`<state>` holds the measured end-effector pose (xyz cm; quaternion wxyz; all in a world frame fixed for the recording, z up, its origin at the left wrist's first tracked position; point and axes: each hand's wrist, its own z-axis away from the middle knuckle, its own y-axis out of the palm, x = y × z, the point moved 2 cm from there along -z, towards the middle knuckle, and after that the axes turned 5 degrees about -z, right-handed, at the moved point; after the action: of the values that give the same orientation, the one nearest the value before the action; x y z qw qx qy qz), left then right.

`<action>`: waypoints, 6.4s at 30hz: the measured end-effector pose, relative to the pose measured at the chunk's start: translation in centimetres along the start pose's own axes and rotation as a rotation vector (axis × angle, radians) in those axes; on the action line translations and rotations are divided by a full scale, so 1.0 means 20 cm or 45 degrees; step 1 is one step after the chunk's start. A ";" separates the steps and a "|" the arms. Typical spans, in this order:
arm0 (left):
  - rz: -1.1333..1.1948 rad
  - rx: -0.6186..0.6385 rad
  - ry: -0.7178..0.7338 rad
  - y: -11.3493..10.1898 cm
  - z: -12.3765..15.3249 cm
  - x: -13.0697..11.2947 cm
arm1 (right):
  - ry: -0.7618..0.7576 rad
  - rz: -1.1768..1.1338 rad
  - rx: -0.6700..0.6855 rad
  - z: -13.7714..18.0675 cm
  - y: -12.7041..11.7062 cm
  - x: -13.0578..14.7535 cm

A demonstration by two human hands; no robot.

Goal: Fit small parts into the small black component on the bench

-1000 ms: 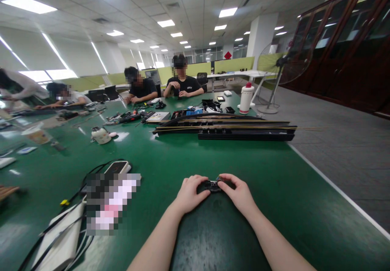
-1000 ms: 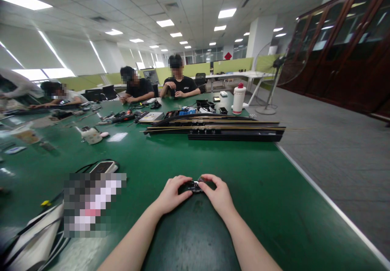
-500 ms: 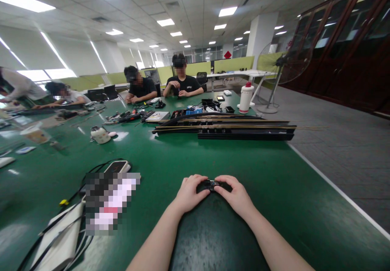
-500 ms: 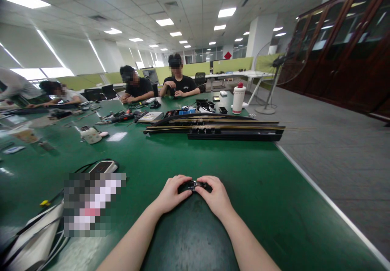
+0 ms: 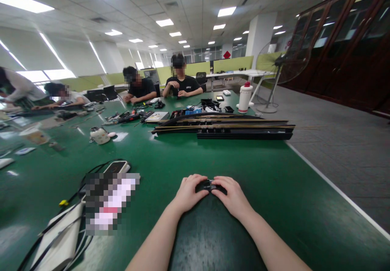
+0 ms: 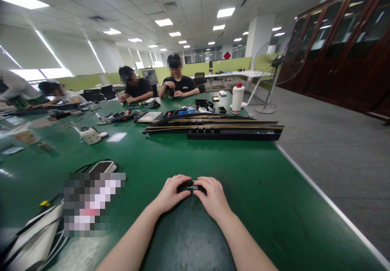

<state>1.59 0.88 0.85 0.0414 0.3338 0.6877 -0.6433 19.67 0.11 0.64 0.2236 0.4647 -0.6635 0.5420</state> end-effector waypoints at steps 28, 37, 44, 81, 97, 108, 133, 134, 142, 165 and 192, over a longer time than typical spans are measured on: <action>0.009 -0.013 0.015 -0.01 0.00 0.00 | 0.016 0.191 0.082 -0.01 -0.01 0.01; -0.012 -0.002 0.006 0.00 0.00 0.00 | 0.061 0.164 0.099 -0.01 -0.01 0.00; -0.015 -0.036 -0.039 0.02 0.00 0.02 | 0.118 0.051 0.027 -0.01 -0.01 -0.02; 0.012 0.016 0.014 -0.01 0.00 0.00 | 0.030 0.185 0.121 0.01 0.00 0.00; 0.041 -0.035 -0.030 0.00 0.01 0.01 | 0.063 -0.031 0.031 -0.01 -0.01 0.02; 0.023 -0.042 -0.028 0.00 0.01 0.01 | 0.246 -0.432 -0.162 -0.02 -0.04 -0.02; 0.013 -0.031 -0.010 0.00 0.01 0.01 | 0.466 -0.870 -0.437 -0.04 -0.08 -0.05; 0.013 -0.030 -0.008 0.00 0.01 0.01 | 0.472 -0.876 -0.442 -0.04 -0.08 -0.05; 0.010 -0.033 -0.003 -0.01 0.00 0.00 | 0.503 -0.912 -0.504 -0.04 -0.08 -0.05; 0.014 -0.025 -0.007 0.00 0.00 0.01 | 0.552 -1.034 -0.523 -0.03 -0.08 -0.04; 0.007 0.004 -0.004 0.00 0.00 0.02 | 0.233 -0.365 -0.155 -0.02 -0.02 -0.03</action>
<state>1.34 1.03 0.74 0.0437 0.3348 0.6857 -0.6448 20.23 0.66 0.42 0.3858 0.4887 -0.5991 0.5034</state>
